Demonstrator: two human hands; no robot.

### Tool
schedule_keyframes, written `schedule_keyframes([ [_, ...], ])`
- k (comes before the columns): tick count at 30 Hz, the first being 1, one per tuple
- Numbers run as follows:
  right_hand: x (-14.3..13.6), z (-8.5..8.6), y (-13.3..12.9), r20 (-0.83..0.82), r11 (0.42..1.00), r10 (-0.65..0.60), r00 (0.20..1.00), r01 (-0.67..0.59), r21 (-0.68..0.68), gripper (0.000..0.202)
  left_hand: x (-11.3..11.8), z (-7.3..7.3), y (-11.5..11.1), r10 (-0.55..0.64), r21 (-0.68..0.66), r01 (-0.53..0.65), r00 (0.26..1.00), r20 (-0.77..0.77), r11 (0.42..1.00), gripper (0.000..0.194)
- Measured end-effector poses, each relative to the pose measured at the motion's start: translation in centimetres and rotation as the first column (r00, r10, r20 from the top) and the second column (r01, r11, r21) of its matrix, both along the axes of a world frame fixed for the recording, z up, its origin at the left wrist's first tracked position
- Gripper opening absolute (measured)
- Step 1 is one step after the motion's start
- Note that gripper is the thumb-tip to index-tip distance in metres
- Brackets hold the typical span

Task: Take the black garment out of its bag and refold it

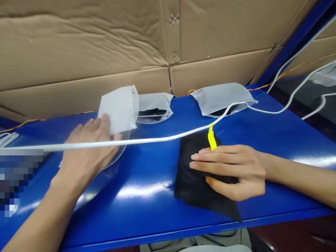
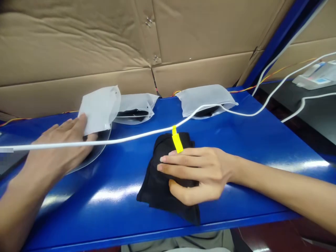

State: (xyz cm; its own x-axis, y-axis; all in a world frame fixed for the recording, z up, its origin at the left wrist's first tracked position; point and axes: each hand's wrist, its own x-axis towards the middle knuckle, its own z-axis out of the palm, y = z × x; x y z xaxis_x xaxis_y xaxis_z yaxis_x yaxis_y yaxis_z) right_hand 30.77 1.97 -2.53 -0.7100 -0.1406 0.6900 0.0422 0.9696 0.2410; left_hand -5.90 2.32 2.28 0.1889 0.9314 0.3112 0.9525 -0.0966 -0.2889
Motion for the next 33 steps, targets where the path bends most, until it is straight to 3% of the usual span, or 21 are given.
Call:
schedule_keyframes([
  [4, 0.5, -0.6, 0.6, 0.049, 0.996, -0.022, 0.999, 0.026, -0.081, 0.022, 0.9, -0.1, -0.1, -0.044, 0.102, 0.031, 0.991, 0.124, 0.994, 0.095],
  [6, 0.9, -0.6, 0.9, 0.138, 0.987, -0.014, 0.990, 0.036, -0.154, 0.036, 1.8, 0.0, -0.3, -0.152, 0.159, 0.125, 0.974, 0.169, 0.979, 0.093],
  [8, 1.2, -0.3, 1.1, 0.206, 0.969, -0.007, 0.979, 0.057, -0.242, 0.048, 2.9, 0.2, -0.8, -0.323, 0.203, 0.292, 0.936, 0.138, 0.934, 0.080],
  [9, 1.3, -0.1, 1.1, 0.222, 0.954, -0.007, 0.975, 0.073, -0.290, 0.052, 3.5, 0.2, -1.1, -0.422, 0.218, 0.390, 0.898, 0.127, 0.895, 0.070],
  [12, 1.5, 0.2, 1.1, 0.226, 0.891, 0.004, 0.974, 0.099, -0.443, 0.057, 4.9, 0.1, -2.4, -0.714, 0.287, 0.667, 0.693, 0.101, 0.687, 0.036],
  [15, 1.4, 0.1, 1.1, 0.218, 0.865, -0.007, 0.976, 0.115, -0.489, 0.059, 6.1, 0.1, -4.0, -0.881, 0.246, 0.847, 0.467, 0.076, 0.471, 0.004],
  [17, 1.2, -0.1, 1.1, 0.218, 0.886, -0.086, 0.972, 0.175, -0.429, 0.059, 6.7, 0.2, -4.8, -0.933, 0.170, 0.918, 0.356, 0.046, 0.359, 0.018],
  [18, 1.1, -0.2, 1.0, 0.212, 0.893, -0.147, 0.966, 0.222, -0.392, 0.058, 6.9, 0.2, -5.1, -0.941, 0.175, 0.925, 0.333, 0.056, 0.338, 0.025],
  [19, 1.0, -0.3, 1.0, 0.198, 0.892, -0.212, 0.957, 0.272, -0.361, 0.056, 7.0, 0.2, -5.2, -0.924, 0.236, 0.894, 0.374, 0.080, 0.382, 0.027],
  [20, 0.9, -0.3, 0.9, 0.172, 0.887, -0.267, 0.948, 0.312, -0.341, 0.055, 7.0, 0.2, -5.1, -0.953, 0.246, 0.921, 0.296, 0.058, 0.302, 0.022],
  [21, 0.8, -0.2, 0.8, 0.143, 0.879, -0.310, 0.940, 0.340, -0.334, 0.054, 7.0, 0.2, -4.9, -0.964, 0.182, 0.947, 0.258, 0.057, 0.265, 0.018],
  [23, 0.8, 0.0, 0.7, 0.079, 0.869, -0.351, 0.933, 0.356, -0.345, 0.051, 6.9, 0.0, -4.3, -0.964, 0.096, 0.961, 0.253, 0.082, 0.261, 0.025],
  [25, 0.9, 0.3, 0.8, 0.037, 0.857, -0.351, 0.936, 0.337, -0.389, 0.045, 6.7, -0.1, -3.7, -0.948, 0.019, 0.952, 0.301, 0.100, 0.305, 0.041],
  [27, 1.0, 0.5, 0.9, 0.033, 0.836, -0.331, 0.943, 0.309, -0.453, 0.040, 6.6, -0.1, -3.3, -0.936, -0.018, 0.941, 0.339, 0.091, 0.339, 0.043],
  [31, 1.1, 0.8, 1.2, 0.038, 0.768, -0.345, 0.938, 0.306, -0.563, 0.037, 6.4, -0.3, -3.1, -0.922, 0.065, 0.919, 0.386, 0.039, 0.388, 0.041],
  [33, 1.1, 0.9, 1.1, 0.055, 0.705, -0.403, 0.914, 0.348, -0.617, 0.033, 6.3, -0.5, -3.1, -0.899, 0.124, 0.891, 0.436, 0.030, 0.437, 0.036],
])
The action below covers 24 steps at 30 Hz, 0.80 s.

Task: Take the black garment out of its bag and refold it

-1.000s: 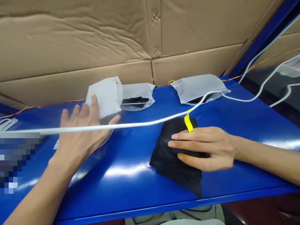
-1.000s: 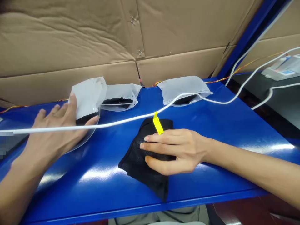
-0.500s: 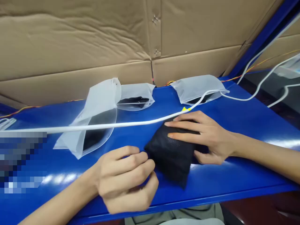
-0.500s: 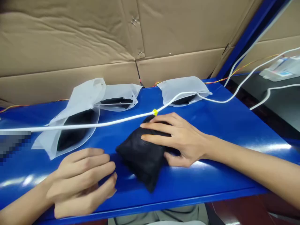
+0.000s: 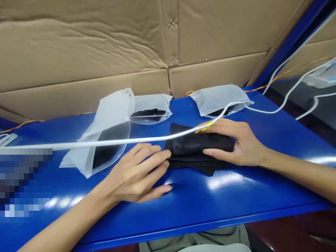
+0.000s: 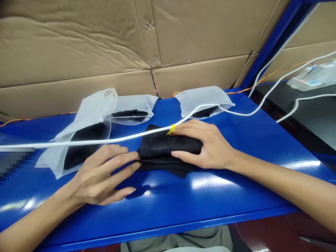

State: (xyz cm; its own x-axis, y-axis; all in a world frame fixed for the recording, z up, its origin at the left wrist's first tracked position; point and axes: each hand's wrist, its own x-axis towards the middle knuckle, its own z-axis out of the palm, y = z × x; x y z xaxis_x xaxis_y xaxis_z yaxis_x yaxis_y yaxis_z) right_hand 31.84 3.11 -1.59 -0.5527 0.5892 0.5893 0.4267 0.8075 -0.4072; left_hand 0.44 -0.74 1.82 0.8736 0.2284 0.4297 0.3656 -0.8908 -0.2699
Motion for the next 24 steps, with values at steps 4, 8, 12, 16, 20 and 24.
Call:
schedule_keyframes([
  [4, -0.1, 0.4, -0.5, -0.004, 0.977, -0.181, 0.984, 0.179, -0.114, 0.026, 0.2, -0.8, 0.2, 0.223, 0.017, -0.223, 0.974, -0.026, 0.975, 0.024],
  [8, 0.2, 0.4, -0.4, -0.058, 0.921, -0.314, 0.948, 0.289, -0.259, 0.025, 0.1, -1.5, 0.8, 0.362, -0.059, -0.369, 0.927, -0.101, 0.928, 0.027],
  [12, 0.6, -0.5, 0.8, -0.203, 0.805, -0.406, 0.891, 0.243, -0.540, 0.031, -0.3, -1.8, 1.2, 0.427, -0.103, -0.434, 0.900, -0.083, 0.895, 0.026],
  [16, 0.4, -1.5, 1.7, -0.258, 0.686, -0.434, 0.863, 0.130, -0.716, 0.042, -0.4, -1.9, 1.1, 0.502, -0.038, -0.503, 0.864, -0.012, 0.864, 0.025],
  [20, 0.0, -1.5, 1.3, -0.338, 0.474, -0.547, 0.766, -0.049, -0.879, 0.043, -0.3, -2.0, 0.9, 0.554, 0.031, -0.555, 0.831, 0.050, 0.831, 0.021],
  [24, -0.4, -1.5, 0.6, -0.346, 0.350, -0.585, 0.733, -0.157, -0.924, 0.038, -0.3, -1.9, 0.9, 0.505, -0.009, -0.508, 0.854, 0.128, 0.861, 0.014],
])
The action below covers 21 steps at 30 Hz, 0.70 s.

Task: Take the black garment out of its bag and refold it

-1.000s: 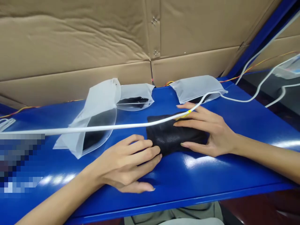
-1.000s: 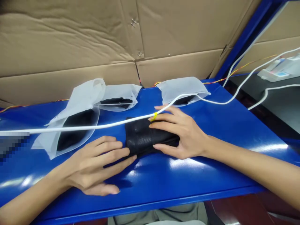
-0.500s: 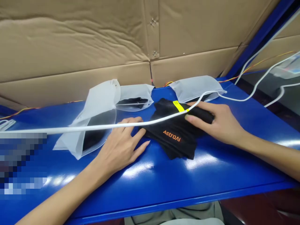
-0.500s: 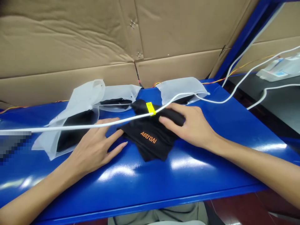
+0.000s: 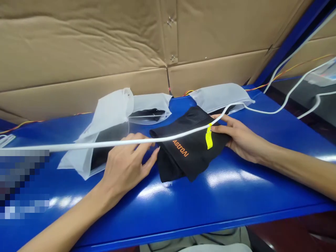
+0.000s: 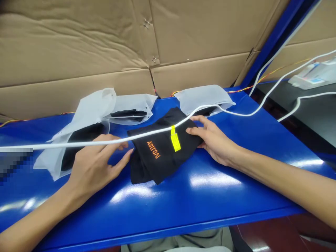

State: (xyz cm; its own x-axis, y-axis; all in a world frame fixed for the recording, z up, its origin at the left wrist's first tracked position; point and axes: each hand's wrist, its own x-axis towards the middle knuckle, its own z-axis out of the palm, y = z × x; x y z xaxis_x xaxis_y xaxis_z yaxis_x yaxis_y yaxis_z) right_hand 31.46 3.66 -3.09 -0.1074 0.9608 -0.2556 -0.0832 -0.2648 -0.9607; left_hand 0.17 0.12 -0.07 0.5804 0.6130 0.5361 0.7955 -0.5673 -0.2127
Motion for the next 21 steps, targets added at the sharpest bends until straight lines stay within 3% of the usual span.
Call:
schedule_keyframes([
  [3, 0.0, -0.2, -0.3, 0.060, 0.996, 0.052, 0.997, -0.057, 0.075, 0.034, 0.0, 0.3, 0.0, -0.167, -0.105, 0.169, 0.986, 0.024, 0.980, 0.016],
  [5, 0.1, -0.4, -0.2, 0.192, 0.972, 0.011, 0.981, -0.056, 0.230, 0.038, 0.0, 0.5, -0.1, -0.270, -0.157, 0.271, 0.962, 0.027, 0.950, 0.015],
  [7, 0.4, -0.6, 0.1, 0.369, 0.911, -0.080, 0.926, -0.082, 0.404, 0.043, 0.1, 0.6, -0.1, -0.341, -0.180, 0.342, 0.939, 0.040, 0.922, 0.016],
  [10, 0.8, -0.8, 0.4, 0.645, 0.723, -0.262, 0.718, -0.297, 0.624, 0.048, 0.2, 0.6, 0.0, -0.424, -0.218, 0.425, 0.904, 0.054, 0.879, 0.018],
  [12, 0.9, -0.9, 0.3, 0.713, 0.564, -0.400, 0.575, -0.459, 0.686, 0.038, 0.2, 0.6, 0.0, -0.466, -0.249, 0.465, 0.883, 0.058, 0.850, 0.019],
  [13, 0.8, -0.9, 0.2, 0.710, 0.486, -0.450, 0.541, -0.519, 0.703, 0.032, 0.3, 0.5, 0.0, -0.483, -0.261, 0.480, 0.874, 0.059, 0.837, 0.020],
  [15, 0.5, -0.8, -0.3, 0.687, 0.364, -0.479, 0.546, -0.589, 0.721, 0.023, 0.4, 0.4, 0.1, -0.508, -0.274, 0.504, 0.859, 0.059, 0.819, 0.021],
  [17, 0.0, -0.6, -0.9, 0.705, 0.247, -0.400, 0.586, -0.672, 0.698, 0.026, 0.5, 0.3, 0.1, -0.515, -0.273, 0.509, 0.855, 0.056, 0.816, 0.022],
  [19, -0.5, -0.3, -1.5, 0.760, 0.166, -0.282, 0.585, -0.751, 0.639, 0.046, 0.8, 0.2, -0.1, -0.505, -0.267, 0.500, 0.862, 0.057, 0.824, 0.020],
  [21, -0.9, -0.1, -1.9, 0.819, 0.131, -0.228, 0.526, -0.817, 0.561, 0.068, 1.1, 0.2, -0.3, -0.477, -0.263, 0.475, 0.877, 0.063, 0.840, 0.017],
])
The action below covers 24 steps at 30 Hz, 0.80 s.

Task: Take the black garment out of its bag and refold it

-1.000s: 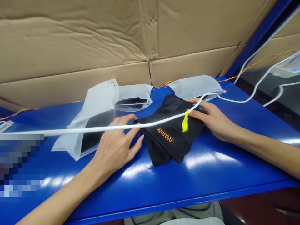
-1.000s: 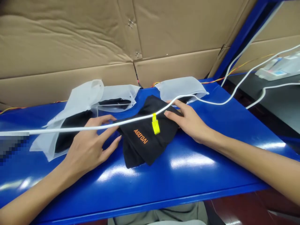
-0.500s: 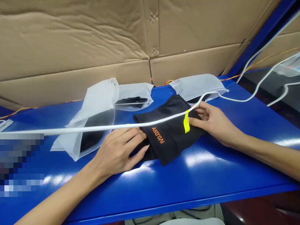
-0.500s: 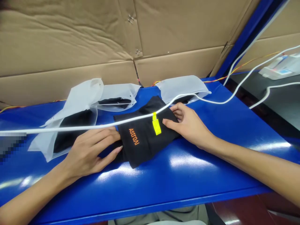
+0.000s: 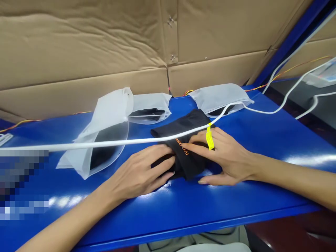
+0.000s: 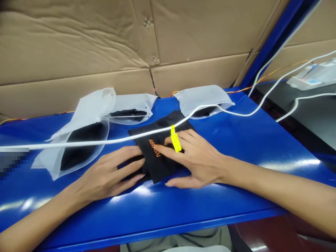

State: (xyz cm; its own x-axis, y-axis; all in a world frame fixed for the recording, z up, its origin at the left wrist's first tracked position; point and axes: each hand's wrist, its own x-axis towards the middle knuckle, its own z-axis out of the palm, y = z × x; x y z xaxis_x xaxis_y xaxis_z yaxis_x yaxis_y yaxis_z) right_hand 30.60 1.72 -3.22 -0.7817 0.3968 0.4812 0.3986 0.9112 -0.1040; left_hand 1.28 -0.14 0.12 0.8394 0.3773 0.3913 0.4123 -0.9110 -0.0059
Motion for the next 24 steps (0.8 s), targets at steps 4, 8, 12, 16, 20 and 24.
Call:
schedule_keyframes([
  [4, -0.4, 0.0, -0.1, 0.090, 0.997, -0.044, 0.995, 0.037, 0.075, 0.051, 0.3, 0.1, -0.4, 0.069, 0.023, -0.070, 0.997, 0.036, 0.997, 0.004],
  [8, -0.5, 0.0, 0.1, -0.095, 0.995, -0.090, 0.991, 0.086, -0.045, 0.029, 0.1, 0.1, -0.4, 0.092, 0.001, -0.092, 0.995, 0.046, 0.996, 0.005],
  [12, -0.2, 0.6, 0.3, -0.236, 0.908, -0.329, 0.914, 0.238, -0.346, 0.023, -0.1, 0.0, -0.2, 0.111, -0.060, -0.110, 0.994, 0.017, 0.992, 0.015],
  [16, 0.2, 0.9, 1.1, -0.270, 0.701, -0.561, 0.783, 0.275, -0.658, 0.027, -0.3, -0.1, 0.1, 0.062, -0.136, -0.064, 0.998, -0.017, 0.989, 0.011],
  [20, 0.6, 0.9, 2.1, -0.346, 0.447, -0.721, 0.601, 0.023, -0.894, 0.012, -0.6, -0.4, 0.6, 0.032, -0.188, -0.041, 0.998, -0.046, 0.981, 0.010],
  [24, 0.9, 1.0, 2.4, -0.352, 0.315, -0.823, 0.446, -0.156, -0.936, 0.032, -1.2, -0.5, 0.6, 0.127, -0.127, -0.134, 0.990, -0.055, 0.983, 0.014],
])
